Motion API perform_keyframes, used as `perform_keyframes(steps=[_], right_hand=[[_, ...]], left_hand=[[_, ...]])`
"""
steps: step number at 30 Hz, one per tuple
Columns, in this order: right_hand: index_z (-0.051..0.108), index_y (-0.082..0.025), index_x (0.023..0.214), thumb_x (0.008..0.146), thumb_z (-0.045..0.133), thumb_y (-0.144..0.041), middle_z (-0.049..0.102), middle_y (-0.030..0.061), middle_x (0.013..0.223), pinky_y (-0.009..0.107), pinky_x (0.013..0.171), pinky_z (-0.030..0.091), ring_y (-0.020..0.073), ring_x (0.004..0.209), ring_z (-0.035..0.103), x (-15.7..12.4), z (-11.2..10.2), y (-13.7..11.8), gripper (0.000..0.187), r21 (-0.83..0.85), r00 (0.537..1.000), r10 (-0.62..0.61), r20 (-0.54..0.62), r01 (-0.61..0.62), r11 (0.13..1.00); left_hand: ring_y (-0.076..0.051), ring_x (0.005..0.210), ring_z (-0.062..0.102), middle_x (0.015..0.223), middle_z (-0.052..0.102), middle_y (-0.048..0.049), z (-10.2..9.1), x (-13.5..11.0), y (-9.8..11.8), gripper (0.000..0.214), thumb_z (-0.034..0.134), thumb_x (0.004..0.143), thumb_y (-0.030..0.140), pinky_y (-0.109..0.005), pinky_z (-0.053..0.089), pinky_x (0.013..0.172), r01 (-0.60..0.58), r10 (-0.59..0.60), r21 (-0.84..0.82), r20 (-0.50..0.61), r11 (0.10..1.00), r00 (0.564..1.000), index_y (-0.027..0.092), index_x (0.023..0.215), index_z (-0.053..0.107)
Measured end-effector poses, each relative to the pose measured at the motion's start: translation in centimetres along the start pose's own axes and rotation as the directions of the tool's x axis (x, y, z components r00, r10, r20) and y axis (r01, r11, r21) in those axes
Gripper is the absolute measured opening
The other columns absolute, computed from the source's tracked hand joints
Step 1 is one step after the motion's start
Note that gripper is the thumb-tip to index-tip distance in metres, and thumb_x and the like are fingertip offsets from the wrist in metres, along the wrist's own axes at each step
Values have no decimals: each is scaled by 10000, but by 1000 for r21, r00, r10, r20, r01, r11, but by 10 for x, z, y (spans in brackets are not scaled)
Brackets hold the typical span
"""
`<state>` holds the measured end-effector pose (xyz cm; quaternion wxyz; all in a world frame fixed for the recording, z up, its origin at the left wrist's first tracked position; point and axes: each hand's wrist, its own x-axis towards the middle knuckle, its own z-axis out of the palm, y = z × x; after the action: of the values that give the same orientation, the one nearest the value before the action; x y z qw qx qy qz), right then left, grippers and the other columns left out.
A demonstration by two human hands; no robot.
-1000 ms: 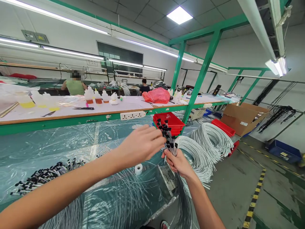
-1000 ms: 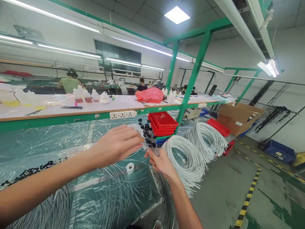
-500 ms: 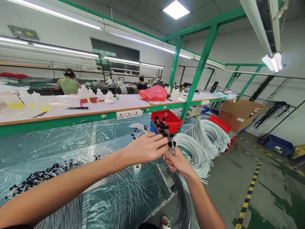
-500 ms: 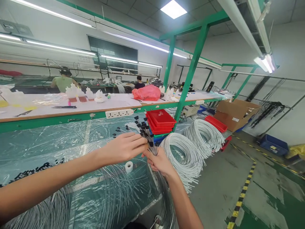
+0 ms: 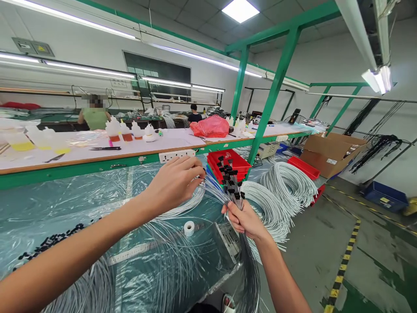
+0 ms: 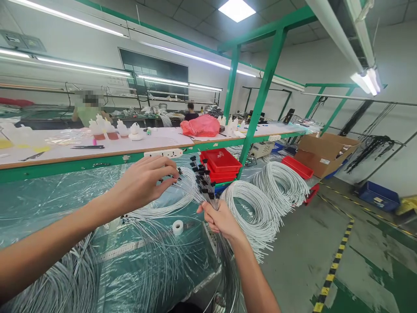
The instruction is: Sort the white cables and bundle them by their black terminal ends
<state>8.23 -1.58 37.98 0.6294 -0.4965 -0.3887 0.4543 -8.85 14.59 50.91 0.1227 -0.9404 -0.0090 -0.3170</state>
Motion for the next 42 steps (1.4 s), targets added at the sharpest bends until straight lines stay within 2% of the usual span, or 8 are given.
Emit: perform_keyframes(steps=[5, 13, 18, 22, 27, 32, 37, 42], right_hand=[[636, -141, 797, 798, 691, -664, 347, -117, 439, 153, 275, 169, 24, 289, 219, 2, 0, 1, 526, 8, 1000, -2, 16, 2, 1000], [630, -142, 789, 788, 689, -677, 342, -122, 435, 159, 266, 162, 22, 285, 203, 5, 5, 4, 538, -29, 999, 22, -23, -22, 999], [618, -151, 783, 762, 694, -700, 326, -129, 423, 160, 269, 162, 23, 286, 193, 4, 8, 3, 555, -40, 999, 32, -33, -33, 999], [620, -146, 780, 749, 707, -700, 332, -126, 419, 160, 267, 160, 23, 282, 198, 2, 7, 3, 561, -33, 999, 22, -35, -23, 999], [608, -154, 790, 786, 689, -679, 330, -127, 428, 154, 267, 176, 23, 282, 196, 0, 2, 8, 532, -21, 999, 8, -41, -9, 1000], [601, -157, 780, 773, 700, -684, 330, -129, 428, 151, 267, 175, 20, 285, 188, -3, -1, 7, 537, -18, 999, 6, -53, -7, 1000], [616, -149, 780, 770, 701, -685, 329, -126, 428, 155, 269, 179, 22, 290, 194, -4, 1, 6, 542, -27, 999, 10, -47, -11, 1000], [615, -155, 769, 720, 721, -713, 330, -129, 416, 156, 262, 171, 23, 281, 194, -2, 4, 5, 570, -31, 997, 32, -74, -34, 999]], left_hand=[[-197, 894, 599, 957, 685, -35, -5, -1, -7, 169, 526, 932, 223, -337, 401, 792, 109, -109, -19, 21, 994, 994, 200, 849, 671], [-209, 939, 608, 981, 705, -53, -11, 7, 18, 256, 470, 986, 261, -374, 378, 839, -21, 23, 41, -44, 999, 999, 182, 907, 701], [-178, 870, 633, 906, 717, -35, -4, 10, 41, 281, 453, 997, 267, -356, 383, 861, -125, 130, -52, 110, 991, 985, 187, 898, 703], [-239, 840, 651, 832, 727, -83, 13, 13, 46, 334, 548, 949, 399, -414, 370, 877, 17, -20, 17, 197, 1000, 980, 146, 788, 693], [-193, 777, 654, 796, 741, -32, 26, 23, 39, 333, 546, 958, 427, -391, 368, 888, 166, -98, -244, 268, 955, 958, 171, 829, 714], [-174, 747, 658, 770, 751, -1, 33, 27, 30, 267, 570, 929, 342, -370, 379, 873, 187, -77, -377, 287, 907, 955, 199, 772, 732], [-183, 738, 662, 796, 762, -16, 36, 27, 29, 192, 572, 865, 272, -376, 395, 888, 210, -92, -307, 358, 928, 929, 201, 797, 738], [-167, 695, 633, 766, 745, -35, 35, 27, 29, 255, 491, 883, 211, -413, 327, 978, 87, 8, -235, 377, 968, 926, 181, 717, 682]])
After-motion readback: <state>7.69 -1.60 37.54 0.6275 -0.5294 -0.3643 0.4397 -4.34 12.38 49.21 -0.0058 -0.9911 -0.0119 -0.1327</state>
